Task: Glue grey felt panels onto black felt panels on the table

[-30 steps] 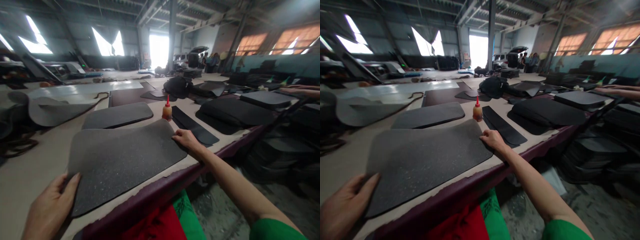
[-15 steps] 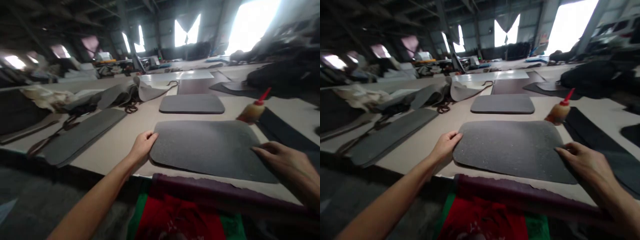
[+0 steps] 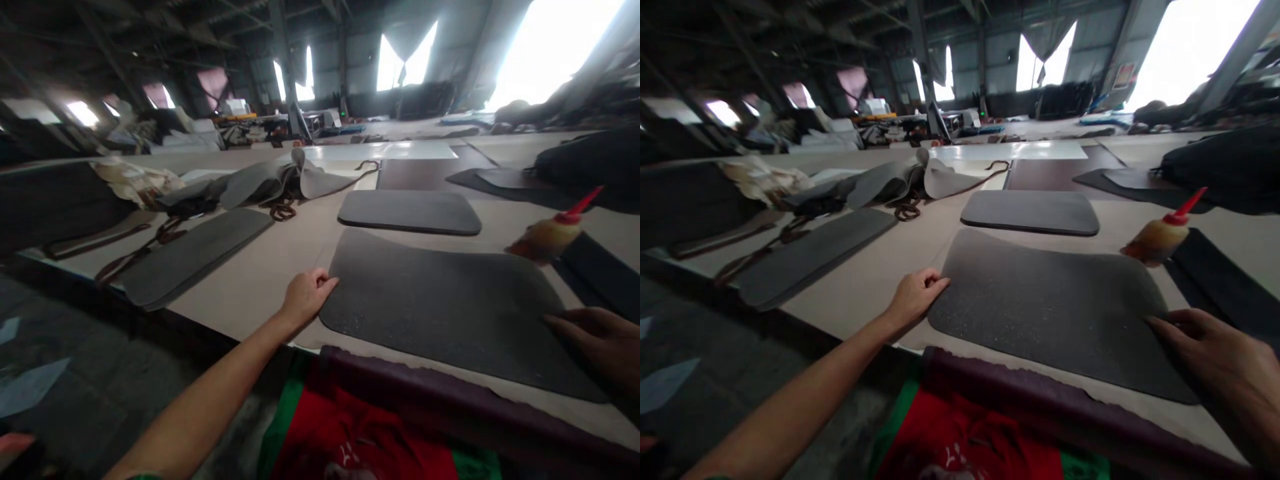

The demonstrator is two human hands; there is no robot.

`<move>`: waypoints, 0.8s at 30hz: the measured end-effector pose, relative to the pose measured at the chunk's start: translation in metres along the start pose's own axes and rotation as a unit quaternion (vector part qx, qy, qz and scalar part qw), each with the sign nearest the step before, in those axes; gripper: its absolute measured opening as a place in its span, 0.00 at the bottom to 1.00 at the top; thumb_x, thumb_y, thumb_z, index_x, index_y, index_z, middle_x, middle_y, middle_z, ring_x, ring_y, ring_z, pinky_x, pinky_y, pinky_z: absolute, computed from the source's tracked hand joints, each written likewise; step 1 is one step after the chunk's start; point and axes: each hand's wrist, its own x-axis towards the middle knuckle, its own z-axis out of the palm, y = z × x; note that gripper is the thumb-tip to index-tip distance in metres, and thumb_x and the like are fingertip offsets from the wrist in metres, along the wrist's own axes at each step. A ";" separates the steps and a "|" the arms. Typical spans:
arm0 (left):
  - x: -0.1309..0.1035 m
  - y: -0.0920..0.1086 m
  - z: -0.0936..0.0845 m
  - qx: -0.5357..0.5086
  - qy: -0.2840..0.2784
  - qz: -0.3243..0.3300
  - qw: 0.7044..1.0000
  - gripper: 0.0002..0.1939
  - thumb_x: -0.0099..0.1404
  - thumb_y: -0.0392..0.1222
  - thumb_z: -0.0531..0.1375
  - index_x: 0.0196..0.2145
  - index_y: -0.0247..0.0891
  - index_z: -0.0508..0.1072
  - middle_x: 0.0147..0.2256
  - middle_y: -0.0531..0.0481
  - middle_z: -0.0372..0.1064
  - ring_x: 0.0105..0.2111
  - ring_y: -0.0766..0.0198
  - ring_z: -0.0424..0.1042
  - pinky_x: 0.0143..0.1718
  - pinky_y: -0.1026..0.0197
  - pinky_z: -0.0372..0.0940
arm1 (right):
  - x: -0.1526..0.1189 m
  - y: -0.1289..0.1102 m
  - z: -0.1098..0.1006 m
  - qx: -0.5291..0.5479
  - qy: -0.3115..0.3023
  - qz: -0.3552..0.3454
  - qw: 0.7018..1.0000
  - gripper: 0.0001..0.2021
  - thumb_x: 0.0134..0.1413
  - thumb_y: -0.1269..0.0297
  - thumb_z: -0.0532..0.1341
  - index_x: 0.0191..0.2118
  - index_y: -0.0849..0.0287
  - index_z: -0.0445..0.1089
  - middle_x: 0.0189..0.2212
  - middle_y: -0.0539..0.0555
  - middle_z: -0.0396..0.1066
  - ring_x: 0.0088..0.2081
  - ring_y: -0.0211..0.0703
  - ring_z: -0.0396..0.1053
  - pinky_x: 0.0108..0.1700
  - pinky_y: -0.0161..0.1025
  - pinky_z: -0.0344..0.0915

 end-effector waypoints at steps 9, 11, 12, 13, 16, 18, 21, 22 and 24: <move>-0.001 0.000 0.001 0.085 -0.005 0.029 0.996 0.15 0.68 0.48 0.63 0.26 0.39 0.70 0.25 0.56 0.64 0.27 0.64 0.63 0.30 0.59 0.47 | -0.018 -0.038 -0.021 0.064 -0.065 0.097 0.991 0.14 0.53 0.44 0.68 0.39 0.45 0.78 0.39 0.64 0.77 0.30 0.50 0.70 0.34 0.49 0.61; -0.002 0.001 0.000 0.096 -0.009 0.032 0.995 0.14 0.68 0.48 0.63 0.27 0.39 0.69 0.26 0.56 0.65 0.28 0.64 0.63 0.30 0.59 0.47 | -0.025 -0.052 -0.028 0.078 -0.069 0.106 0.989 0.09 0.54 0.49 0.69 0.38 0.46 0.77 0.39 0.63 0.78 0.31 0.49 0.71 0.34 0.48 0.62; -0.002 0.001 0.000 0.101 -0.010 0.034 0.994 0.14 0.68 0.48 0.63 0.27 0.39 0.69 0.26 0.55 0.65 0.28 0.64 0.63 0.30 0.59 0.47 | -0.027 -0.058 -0.031 0.080 -0.071 0.110 0.988 0.09 0.55 0.51 0.69 0.37 0.47 0.76 0.38 0.62 0.78 0.31 0.48 0.72 0.35 0.47 0.63; -0.002 0.001 0.000 0.105 -0.012 0.035 0.994 0.15 0.68 0.48 0.62 0.27 0.39 0.69 0.27 0.55 0.65 0.28 0.64 0.64 0.30 0.59 0.48 | -0.029 -0.063 -0.034 0.081 -0.072 0.109 0.988 0.08 0.54 0.52 0.70 0.37 0.47 0.76 0.38 0.61 0.78 0.32 0.48 0.72 0.36 0.47 0.63; -0.001 0.000 0.001 0.116 -0.013 0.023 0.993 0.11 0.68 0.47 0.62 0.30 0.40 0.69 0.27 0.55 0.66 0.28 0.63 0.65 0.30 0.60 0.49 | -0.032 -0.072 -0.037 0.084 -0.066 0.099 0.989 0.08 0.54 0.54 0.70 0.37 0.49 0.75 0.36 0.60 0.78 0.33 0.47 0.73 0.39 0.46 0.64; 0.001 -0.001 0.003 0.120 -0.007 0.005 0.993 0.06 0.67 0.46 0.61 0.37 0.42 0.70 0.27 0.56 0.65 0.28 0.62 0.65 0.30 0.60 0.50 | -0.033 -0.072 -0.037 0.080 -0.064 0.083 0.991 0.10 0.55 0.54 0.69 0.40 0.51 0.75 0.36 0.59 0.78 0.34 0.48 0.74 0.39 0.45 0.64; 0.001 -0.001 0.001 0.117 0.017 -0.020 0.993 0.15 0.64 0.46 0.59 0.47 0.41 0.67 0.30 0.54 0.66 0.30 0.60 0.68 0.32 0.60 0.55 | -0.034 -0.066 -0.037 0.034 -0.045 0.040 0.998 0.18 0.56 0.48 0.66 0.46 0.54 0.73 0.38 0.59 0.77 0.36 0.51 0.74 0.37 0.45 0.64; 0.001 0.000 -0.002 0.114 0.030 -0.022 0.993 0.18 0.63 0.48 0.58 0.49 0.40 0.66 0.33 0.52 0.67 0.32 0.59 0.69 0.34 0.59 0.58 | -0.035 -0.064 -0.039 0.006 -0.022 0.025 0.999 0.21 0.57 0.45 0.64 0.48 0.55 0.73 0.41 0.59 0.76 0.37 0.53 0.74 0.37 0.46 0.64; 0.001 0.001 -0.009 0.103 0.051 -0.005 0.993 0.23 0.63 0.52 0.55 0.52 0.38 0.66 0.41 0.46 0.68 0.38 0.55 0.71 0.38 0.56 0.62 | -0.040 -0.063 -0.048 -0.047 0.052 -0.002 0.998 0.25 0.59 0.41 0.59 0.50 0.56 0.71 0.47 0.60 0.74 0.39 0.56 0.74 0.37 0.47 0.65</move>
